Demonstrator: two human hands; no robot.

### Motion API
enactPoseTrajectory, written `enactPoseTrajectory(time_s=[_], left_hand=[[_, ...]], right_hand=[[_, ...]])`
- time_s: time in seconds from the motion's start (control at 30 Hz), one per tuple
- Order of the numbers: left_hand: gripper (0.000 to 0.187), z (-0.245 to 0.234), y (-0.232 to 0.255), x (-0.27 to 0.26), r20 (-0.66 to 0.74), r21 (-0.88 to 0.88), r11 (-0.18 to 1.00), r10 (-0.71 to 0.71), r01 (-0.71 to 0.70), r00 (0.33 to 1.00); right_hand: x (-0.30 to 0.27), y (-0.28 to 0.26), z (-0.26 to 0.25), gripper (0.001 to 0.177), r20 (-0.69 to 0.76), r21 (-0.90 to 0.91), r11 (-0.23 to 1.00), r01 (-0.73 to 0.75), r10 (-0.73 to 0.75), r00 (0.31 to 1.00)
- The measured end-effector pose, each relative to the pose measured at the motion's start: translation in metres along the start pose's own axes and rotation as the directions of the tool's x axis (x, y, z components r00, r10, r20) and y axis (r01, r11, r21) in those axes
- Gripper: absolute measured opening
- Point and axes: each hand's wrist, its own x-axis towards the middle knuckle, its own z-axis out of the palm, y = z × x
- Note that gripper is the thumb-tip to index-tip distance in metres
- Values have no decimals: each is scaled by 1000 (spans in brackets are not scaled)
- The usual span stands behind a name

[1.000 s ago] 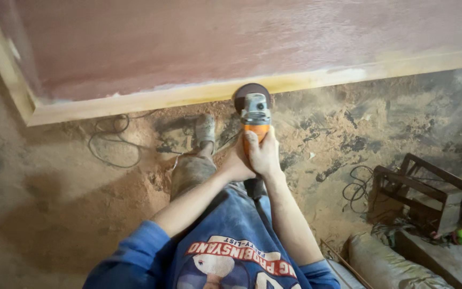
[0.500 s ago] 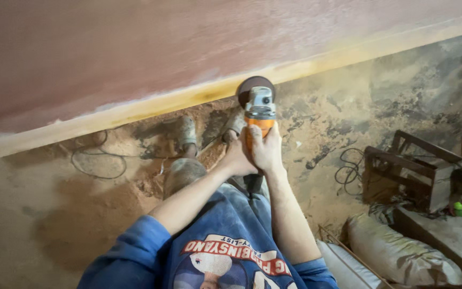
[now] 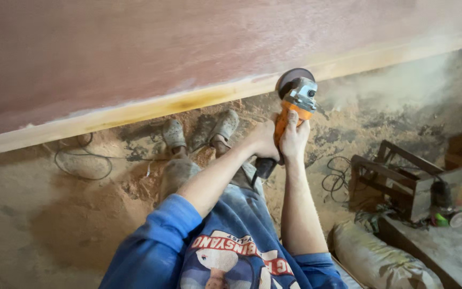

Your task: The person sands the edges and surfaces of a large rectangular wooden panel using a handheld power sander, moving the tool along the wood in a workshop environment.

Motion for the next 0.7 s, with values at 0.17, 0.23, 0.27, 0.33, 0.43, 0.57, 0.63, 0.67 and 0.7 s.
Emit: enactPoseTrajectory(time_s=[0.17, 0.23, 0.27, 0.33, 0.43, 0.57, 0.63, 0.67, 0.7], left_hand=[[99, -18, -37, -72, -154, -260, 960, -145, 102, 977], [111, -31, -52, -104, -229, -321, 942, -180, 100, 957], [110, -35, -60, -122, -225, -343, 928, -235, 149, 946], [112, -41, -77, -157, -270, -402, 902, -279, 155, 922], [115, -45, -107, -201, -372, -424, 900, -271, 98, 888], [99, -44, -151, -252, -388, -248, 940, -317, 233, 865], [99, -43, -167, -276, -412, -253, 933, -343, 256, 844], [100, -43, -173, -284, -431, -275, 930, -346, 244, 833], [100, -43, -179, -291, -450, -291, 928, -348, 234, 822]], right_hand=[[-34, -21, 60, 34, 144, -1, 997, -82, 82, 986], [-57, -26, 92, 35, 145, -131, 984, 123, -104, 984], [-69, -28, 104, 35, 150, -153, 981, 117, -94, 984], [-91, -33, 133, 35, 167, -194, 974, 116, -84, 982], [-118, -44, 176, 38, 270, -191, 967, 171, -116, 956], [-153, -66, 230, 46, 426, -225, 963, 152, -43, 904], [-168, -76, 253, 53, 500, -247, 958, 149, -6, 866], [-174, -80, 263, 55, 527, -256, 953, 163, -4, 850], [-178, -83, 271, 57, 554, -264, 948, 178, -2, 833]])
